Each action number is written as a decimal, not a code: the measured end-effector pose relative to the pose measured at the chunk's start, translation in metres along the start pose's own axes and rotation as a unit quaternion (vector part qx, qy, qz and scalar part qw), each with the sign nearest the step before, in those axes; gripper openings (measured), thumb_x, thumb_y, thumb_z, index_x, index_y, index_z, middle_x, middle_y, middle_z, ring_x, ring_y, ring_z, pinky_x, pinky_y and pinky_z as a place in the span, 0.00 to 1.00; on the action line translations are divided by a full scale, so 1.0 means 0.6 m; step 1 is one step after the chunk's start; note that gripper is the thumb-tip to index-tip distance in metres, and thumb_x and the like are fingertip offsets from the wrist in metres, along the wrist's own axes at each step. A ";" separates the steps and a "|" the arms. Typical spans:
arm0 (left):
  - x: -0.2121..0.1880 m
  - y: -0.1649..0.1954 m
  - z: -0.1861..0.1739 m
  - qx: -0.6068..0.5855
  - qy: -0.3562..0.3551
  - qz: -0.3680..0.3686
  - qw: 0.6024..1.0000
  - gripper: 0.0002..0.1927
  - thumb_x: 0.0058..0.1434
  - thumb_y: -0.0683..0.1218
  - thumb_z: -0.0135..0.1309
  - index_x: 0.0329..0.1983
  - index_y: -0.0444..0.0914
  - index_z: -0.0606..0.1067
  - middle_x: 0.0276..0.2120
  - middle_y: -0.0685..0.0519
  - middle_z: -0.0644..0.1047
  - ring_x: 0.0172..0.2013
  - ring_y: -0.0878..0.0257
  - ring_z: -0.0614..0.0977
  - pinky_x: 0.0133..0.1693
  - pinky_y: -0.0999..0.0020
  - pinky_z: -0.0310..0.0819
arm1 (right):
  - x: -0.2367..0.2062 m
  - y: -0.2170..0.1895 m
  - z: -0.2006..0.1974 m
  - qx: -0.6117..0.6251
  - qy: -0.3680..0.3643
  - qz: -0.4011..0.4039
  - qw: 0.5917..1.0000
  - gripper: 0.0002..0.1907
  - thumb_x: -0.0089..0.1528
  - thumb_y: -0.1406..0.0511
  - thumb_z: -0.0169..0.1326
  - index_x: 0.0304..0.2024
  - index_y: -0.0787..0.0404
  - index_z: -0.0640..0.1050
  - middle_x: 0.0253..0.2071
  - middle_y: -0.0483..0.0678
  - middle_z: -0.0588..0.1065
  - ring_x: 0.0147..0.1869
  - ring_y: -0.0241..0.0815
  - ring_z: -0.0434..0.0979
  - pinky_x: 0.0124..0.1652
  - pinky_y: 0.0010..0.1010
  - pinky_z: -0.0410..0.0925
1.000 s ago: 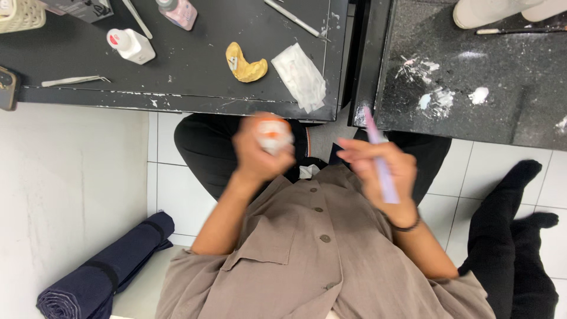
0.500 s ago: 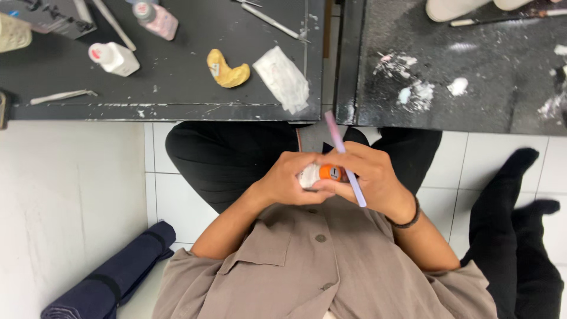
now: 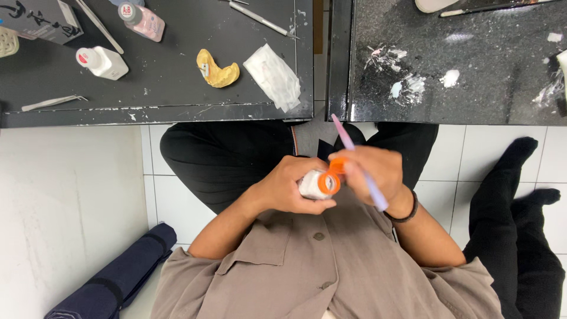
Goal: The person holds a yellow denture model in one hand and uses a fine brush to apply white ceramic material onto the teeth area of the model. They then mix ceramic powder with liquid from a squeeze bottle on the bench, working the mixture with a small tool, and return to applying material to the denture with the brush.
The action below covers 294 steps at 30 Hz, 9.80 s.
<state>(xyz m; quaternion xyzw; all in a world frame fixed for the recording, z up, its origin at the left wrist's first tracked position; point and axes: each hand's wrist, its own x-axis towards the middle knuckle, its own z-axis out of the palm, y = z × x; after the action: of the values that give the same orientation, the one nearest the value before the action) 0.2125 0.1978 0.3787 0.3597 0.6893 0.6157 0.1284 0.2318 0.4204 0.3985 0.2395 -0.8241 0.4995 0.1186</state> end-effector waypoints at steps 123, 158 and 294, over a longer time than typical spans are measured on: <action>-0.024 -0.105 -0.194 0.091 0.464 -0.037 0.880 0.31 0.78 0.42 0.61 0.73 0.37 0.55 0.53 0.42 0.78 0.54 0.57 0.82 0.62 0.64 0.75 | -0.104 0.156 -0.235 0.045 0.269 0.205 0.940 0.03 0.73 0.82 0.60 0.47 0.76 0.79 0.51 0.55 0.74 0.50 0.41 0.81 0.52 0.31 0.81; -0.110 -0.210 -0.285 0.387 0.472 -0.064 0.790 0.24 0.76 0.33 0.64 0.64 0.35 0.63 0.67 0.41 0.71 0.63 0.51 0.80 0.66 0.56 0.76 | -0.132 0.159 -0.199 0.115 0.431 0.208 0.870 0.04 0.76 0.79 0.56 0.44 0.75 0.74 0.45 0.65 0.80 0.41 0.47 0.85 0.44 0.32 0.82; -0.119 -0.229 -0.285 0.358 0.474 -0.056 0.802 0.27 0.78 0.32 0.61 0.70 0.35 0.59 0.69 0.41 0.69 0.64 0.52 0.77 0.66 0.58 0.75 | -0.001 0.081 -0.240 -0.466 0.038 0.123 0.875 0.09 0.67 0.71 0.64 0.49 0.54 0.84 0.37 0.46 0.74 0.36 0.44 0.76 0.33 0.32 0.67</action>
<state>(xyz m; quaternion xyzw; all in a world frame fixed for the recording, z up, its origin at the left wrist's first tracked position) 0.1107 0.0239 0.2661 0.0038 0.8545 0.4107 -0.3180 0.2012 0.5659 0.4290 0.0342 -0.9791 0.0770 0.1848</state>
